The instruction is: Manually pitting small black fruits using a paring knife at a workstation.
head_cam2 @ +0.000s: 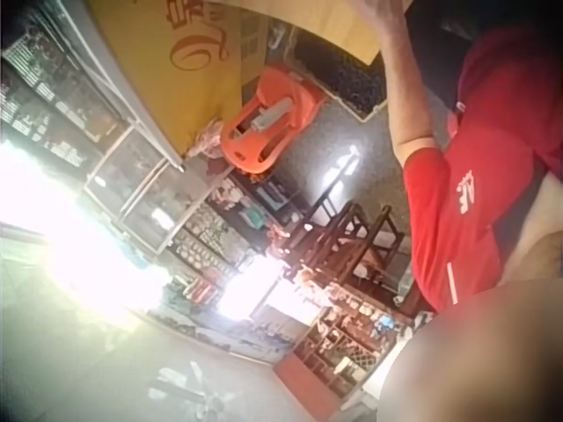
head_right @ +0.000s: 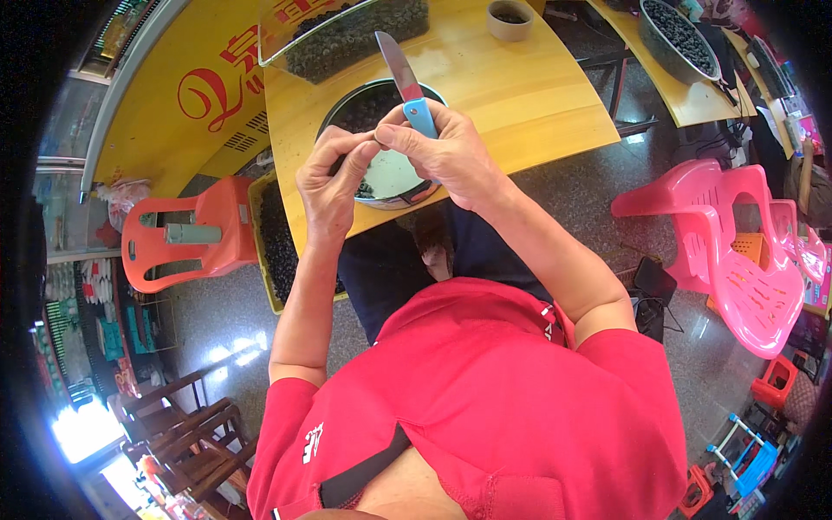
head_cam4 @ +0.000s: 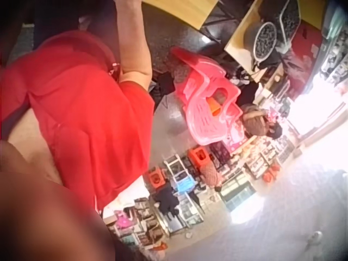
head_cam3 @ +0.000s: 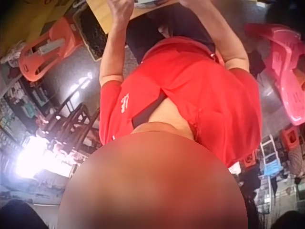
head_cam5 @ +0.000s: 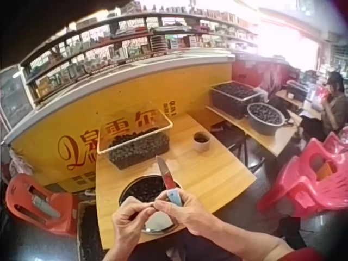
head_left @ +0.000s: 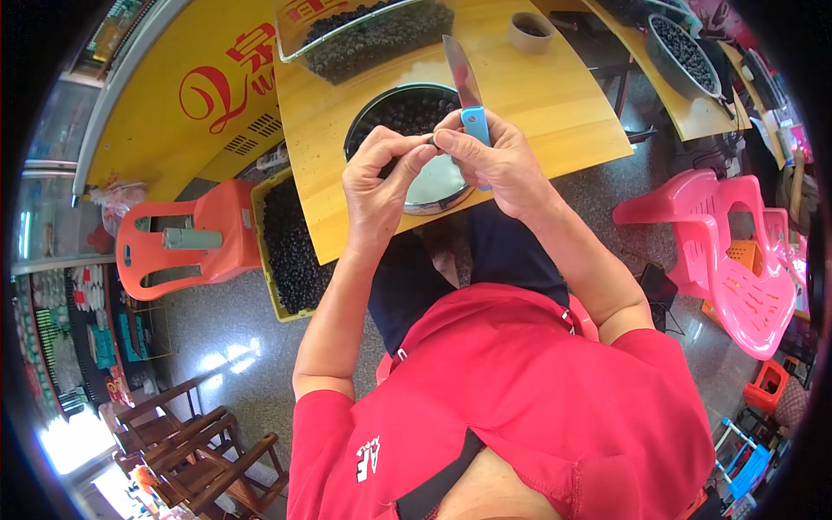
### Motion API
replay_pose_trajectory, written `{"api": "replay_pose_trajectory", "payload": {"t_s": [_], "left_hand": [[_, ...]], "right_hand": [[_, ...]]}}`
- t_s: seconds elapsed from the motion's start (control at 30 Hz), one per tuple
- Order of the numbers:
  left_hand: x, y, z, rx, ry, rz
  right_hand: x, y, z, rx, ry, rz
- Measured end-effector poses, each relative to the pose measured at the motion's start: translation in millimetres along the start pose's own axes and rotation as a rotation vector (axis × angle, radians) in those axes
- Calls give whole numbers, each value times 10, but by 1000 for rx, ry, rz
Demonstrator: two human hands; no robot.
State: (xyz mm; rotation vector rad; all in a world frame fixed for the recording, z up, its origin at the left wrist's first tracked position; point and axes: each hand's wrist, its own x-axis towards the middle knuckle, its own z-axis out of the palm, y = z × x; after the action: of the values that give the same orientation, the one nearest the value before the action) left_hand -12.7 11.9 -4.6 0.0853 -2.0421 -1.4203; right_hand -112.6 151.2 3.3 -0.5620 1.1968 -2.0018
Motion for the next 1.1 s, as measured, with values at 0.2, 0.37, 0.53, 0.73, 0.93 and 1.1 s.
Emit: {"api": "replay_pose_trajectory", "payload": {"t_s": [0.2, 0.37, 0.53, 0.73, 0.93, 1.1], "left_hand": [[-37, 15, 67, -190, 13, -163], [-70, 44, 85, -264, 12, -225], [-115, 81, 104, -514, 22, -324], [-128, 48, 117, -649, 99, -365], [-92, 105, 108, -568, 89, -338], [-106, 96, 80, -521, 106, -341]], "right_hand": [[-13, -14, 1, -47, -12, -31], [15, -4, -75, 5, -103, 27], [6, -98, -76, 6, -110, 64], [-29, -73, -161, -858, -61, -548], [-65, -82, -208, -1243, -23, -726], [-60, -69, -206, -1267, -25, -731]]}}
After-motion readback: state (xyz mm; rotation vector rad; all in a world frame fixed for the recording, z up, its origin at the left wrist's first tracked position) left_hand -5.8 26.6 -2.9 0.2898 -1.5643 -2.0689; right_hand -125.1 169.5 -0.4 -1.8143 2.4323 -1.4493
